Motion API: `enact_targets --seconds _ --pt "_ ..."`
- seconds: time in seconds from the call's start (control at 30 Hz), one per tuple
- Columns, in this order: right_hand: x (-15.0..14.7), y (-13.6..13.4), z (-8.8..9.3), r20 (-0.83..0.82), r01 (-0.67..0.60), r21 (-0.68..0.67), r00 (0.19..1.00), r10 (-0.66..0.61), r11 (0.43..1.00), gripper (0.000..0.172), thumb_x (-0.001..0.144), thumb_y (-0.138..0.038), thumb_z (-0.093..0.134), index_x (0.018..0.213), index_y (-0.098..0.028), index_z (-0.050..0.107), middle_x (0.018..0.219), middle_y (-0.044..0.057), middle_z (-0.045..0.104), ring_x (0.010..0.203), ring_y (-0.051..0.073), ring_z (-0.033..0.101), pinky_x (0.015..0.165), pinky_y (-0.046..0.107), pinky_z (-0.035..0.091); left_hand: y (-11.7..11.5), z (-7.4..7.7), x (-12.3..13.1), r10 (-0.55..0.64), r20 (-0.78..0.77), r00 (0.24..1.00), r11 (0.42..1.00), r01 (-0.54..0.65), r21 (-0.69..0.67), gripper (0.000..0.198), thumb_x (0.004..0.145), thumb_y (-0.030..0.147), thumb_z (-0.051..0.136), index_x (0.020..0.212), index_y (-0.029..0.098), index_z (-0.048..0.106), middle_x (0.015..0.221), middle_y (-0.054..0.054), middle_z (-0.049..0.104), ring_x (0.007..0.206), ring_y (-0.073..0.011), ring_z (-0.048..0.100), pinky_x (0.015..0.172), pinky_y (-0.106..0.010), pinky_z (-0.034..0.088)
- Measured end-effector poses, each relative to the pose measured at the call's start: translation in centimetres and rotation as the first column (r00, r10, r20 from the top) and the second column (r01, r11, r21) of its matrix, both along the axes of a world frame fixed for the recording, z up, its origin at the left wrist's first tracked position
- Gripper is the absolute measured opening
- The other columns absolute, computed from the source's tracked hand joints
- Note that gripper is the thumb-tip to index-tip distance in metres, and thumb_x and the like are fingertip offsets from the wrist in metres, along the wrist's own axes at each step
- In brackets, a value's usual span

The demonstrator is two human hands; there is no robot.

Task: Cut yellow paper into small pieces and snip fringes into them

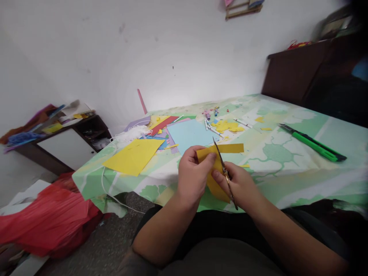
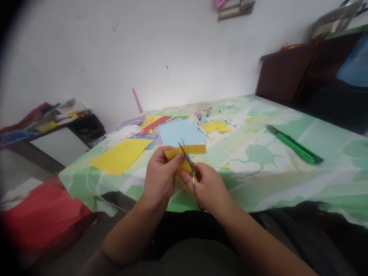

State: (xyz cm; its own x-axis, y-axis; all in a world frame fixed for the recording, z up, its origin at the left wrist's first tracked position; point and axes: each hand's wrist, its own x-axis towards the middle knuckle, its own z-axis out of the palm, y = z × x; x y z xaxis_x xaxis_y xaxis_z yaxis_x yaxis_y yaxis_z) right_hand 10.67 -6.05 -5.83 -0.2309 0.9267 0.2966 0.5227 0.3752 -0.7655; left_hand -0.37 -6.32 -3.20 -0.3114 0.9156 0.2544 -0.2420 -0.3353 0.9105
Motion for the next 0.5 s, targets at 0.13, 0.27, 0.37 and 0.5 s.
enact_targets --seconds 0.13,0.27,0.37,0.5 --pt "-0.2 0.1 0.0 0.009 0.020 0.003 1.000 -0.020 1.000 0.040 0.075 -0.058 0.042 0.059 -0.021 0.041 0.053 -0.003 0.044 0.050 0.011 0.039 0.045 0.024 0.029 -0.1 0.2 -0.5 0.024 -0.049 0.999 1.000 -0.023 0.015 0.017 0.063 0.019 0.066 0.077 0.018 0.057 0.066 0.005 0.057 0.060 -0.0058 0.054 0.058 -0.017 0.042" --pt "-0.4 0.3 -0.2 -0.032 0.019 -0.060 0.999 -0.021 0.998 0.040 0.073 -0.058 0.043 0.060 -0.020 0.045 0.054 -0.002 0.047 0.051 0.012 0.041 0.047 0.025 0.030 -0.1 0.6 -0.6 0.039 -0.118 0.992 0.999 -0.037 0.017 0.015 0.064 0.018 0.065 0.075 0.018 0.056 0.064 0.006 0.056 0.059 -0.0056 0.053 0.056 -0.016 0.041" --pt "-0.5 0.7 -0.4 -0.079 0.021 -0.098 0.996 -0.029 0.995 0.039 0.071 -0.057 0.046 0.059 -0.020 0.046 0.053 -0.002 0.048 0.051 0.012 0.041 0.047 0.025 0.031 0.3 0.7 -0.3 0.028 -0.124 0.992 1.000 -0.027 0.007 0.015 0.064 0.021 0.065 0.075 0.018 0.056 0.065 0.005 0.056 0.059 -0.0064 0.052 0.056 -0.018 0.042" --pt "-0.2 1.3 -0.7 -0.206 0.036 -0.155 0.976 -0.068 0.987 0.040 0.068 -0.058 0.049 0.056 -0.019 0.046 0.051 -0.002 0.047 0.050 0.012 0.041 0.046 0.025 0.031 1.5 0.8 0.3 -0.045 -0.101 0.994 0.999 0.043 -0.018 0.018 0.062 0.023 0.066 0.076 0.018 0.055 0.065 0.005 0.055 0.058 -0.0077 0.051 0.055 -0.020 0.042"
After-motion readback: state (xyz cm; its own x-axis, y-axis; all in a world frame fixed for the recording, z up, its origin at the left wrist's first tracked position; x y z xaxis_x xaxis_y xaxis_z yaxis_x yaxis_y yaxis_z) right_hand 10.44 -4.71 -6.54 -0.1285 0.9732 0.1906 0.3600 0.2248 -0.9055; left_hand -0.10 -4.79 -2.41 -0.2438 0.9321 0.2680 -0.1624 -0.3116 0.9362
